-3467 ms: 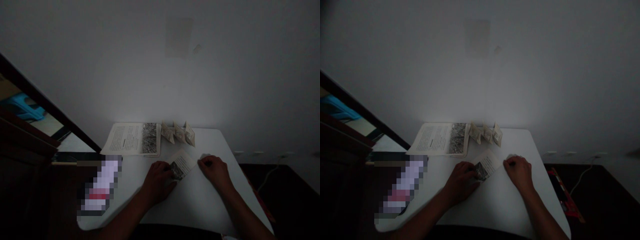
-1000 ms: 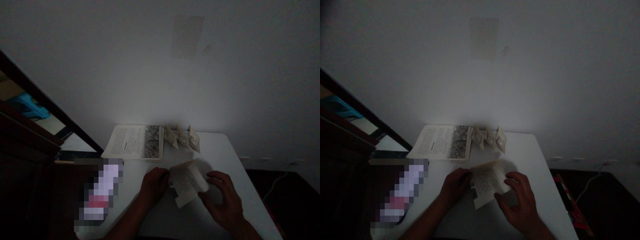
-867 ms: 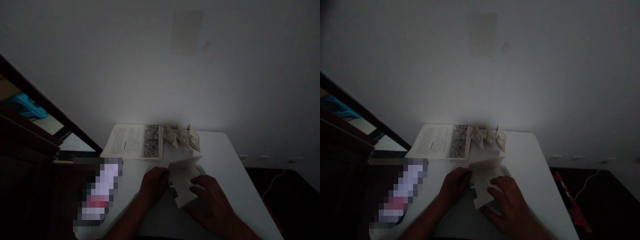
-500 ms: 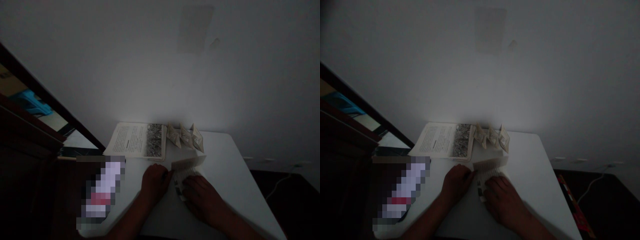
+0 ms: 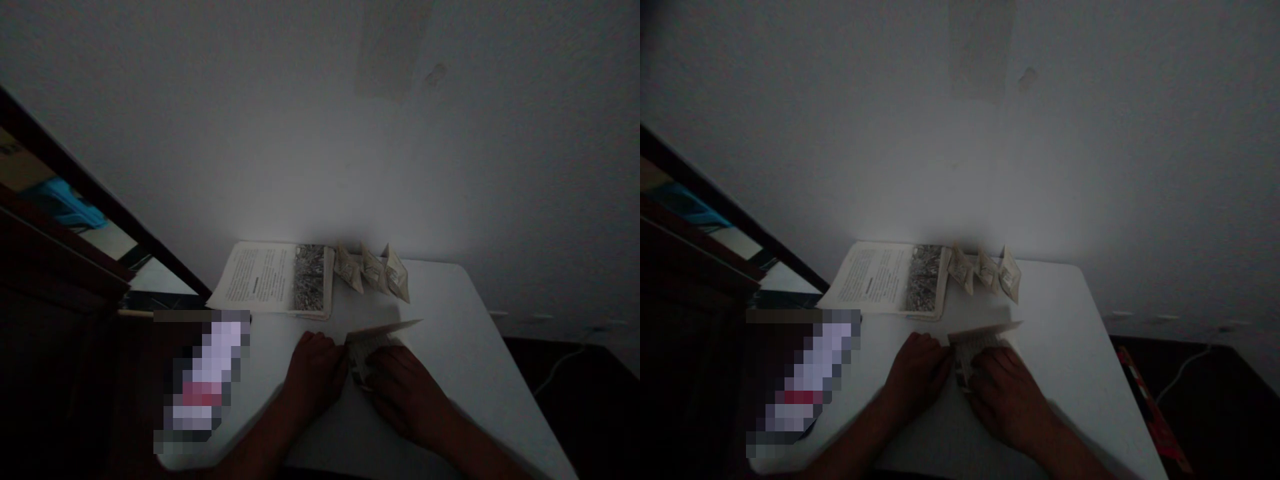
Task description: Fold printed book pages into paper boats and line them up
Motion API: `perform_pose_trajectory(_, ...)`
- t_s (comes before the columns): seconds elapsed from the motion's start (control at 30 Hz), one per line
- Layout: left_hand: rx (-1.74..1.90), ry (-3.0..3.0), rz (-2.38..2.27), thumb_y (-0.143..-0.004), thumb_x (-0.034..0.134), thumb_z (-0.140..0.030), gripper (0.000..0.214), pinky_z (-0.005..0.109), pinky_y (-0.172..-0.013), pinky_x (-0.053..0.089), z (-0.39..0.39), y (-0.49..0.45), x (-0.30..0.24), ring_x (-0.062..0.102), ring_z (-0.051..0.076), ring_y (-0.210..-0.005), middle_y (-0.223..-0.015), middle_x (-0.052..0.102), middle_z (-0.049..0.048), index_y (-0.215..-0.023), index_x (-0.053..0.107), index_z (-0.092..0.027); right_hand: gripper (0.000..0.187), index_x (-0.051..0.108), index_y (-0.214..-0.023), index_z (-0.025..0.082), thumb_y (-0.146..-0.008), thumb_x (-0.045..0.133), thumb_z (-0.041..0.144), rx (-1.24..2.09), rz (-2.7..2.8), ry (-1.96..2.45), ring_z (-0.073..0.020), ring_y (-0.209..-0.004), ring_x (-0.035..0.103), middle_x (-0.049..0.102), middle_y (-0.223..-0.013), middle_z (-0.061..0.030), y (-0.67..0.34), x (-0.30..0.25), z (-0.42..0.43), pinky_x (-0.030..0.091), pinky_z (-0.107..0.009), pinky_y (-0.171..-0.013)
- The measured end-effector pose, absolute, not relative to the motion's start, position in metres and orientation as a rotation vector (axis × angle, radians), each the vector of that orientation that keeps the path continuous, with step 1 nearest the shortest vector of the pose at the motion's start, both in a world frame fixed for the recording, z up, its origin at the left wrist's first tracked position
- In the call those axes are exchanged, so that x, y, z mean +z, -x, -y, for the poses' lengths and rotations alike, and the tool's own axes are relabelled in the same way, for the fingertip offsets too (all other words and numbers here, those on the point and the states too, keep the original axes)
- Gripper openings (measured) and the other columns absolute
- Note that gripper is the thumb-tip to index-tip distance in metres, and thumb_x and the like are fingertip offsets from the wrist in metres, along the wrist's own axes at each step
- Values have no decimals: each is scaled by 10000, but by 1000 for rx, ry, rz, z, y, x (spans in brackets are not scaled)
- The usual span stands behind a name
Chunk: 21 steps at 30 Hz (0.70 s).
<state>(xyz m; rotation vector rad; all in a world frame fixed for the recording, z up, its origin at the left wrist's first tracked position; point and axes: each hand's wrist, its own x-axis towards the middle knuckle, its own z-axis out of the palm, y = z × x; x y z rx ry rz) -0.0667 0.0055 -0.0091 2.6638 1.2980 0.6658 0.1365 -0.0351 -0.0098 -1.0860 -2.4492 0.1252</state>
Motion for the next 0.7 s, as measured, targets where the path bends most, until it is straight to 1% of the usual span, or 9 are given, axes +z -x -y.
perform_pose_trajectory(0.23,689,-2706,-1316,-854,478,-209,184,350,-651,362,-5,68,-10,502,190,-669,-650,561,47,-771,639,-176,122,642,-905,193,-829,554,226,152,2433,1091,-242,-920,543,622,-964,-99,-136,-6,35,447,-427,-790)
perform_pose_trajectory(0.37,690,-2713,-1321,-841,493,-210,160,357,-646,365,-6,69,-10,503,198,-676,-664,569,50,-807,647,-181,125,648,-899,195,-837,543,222,173,2422,1089,-234,-906,551,627,-942,-96,-137,-4,35,452,-413,-773)
perform_pose_trajectory(0.5,676,-2705,-1344,-841,490,-211,167,359,-646,367,-5,69,-8,504,198,-680,-675,569,54,-781,644,-183,127,645,-900,195,-840,534,212,184,2391,1063,-228,-896,564,637,-921,-88,-137,-1,34,458,-405,-765)
perform_pose_trajectory(0.7,640,-2705,-1346,-838,487,-209,171,357,-644,373,-6,69,-7,501,199,-679,-676,563,56,-794,651,-186,120,624,-878,178,-842,510,165,232,2296,1080,-201,-808,578,632,-858,-83,-141,-3,33,487,-372,-706)
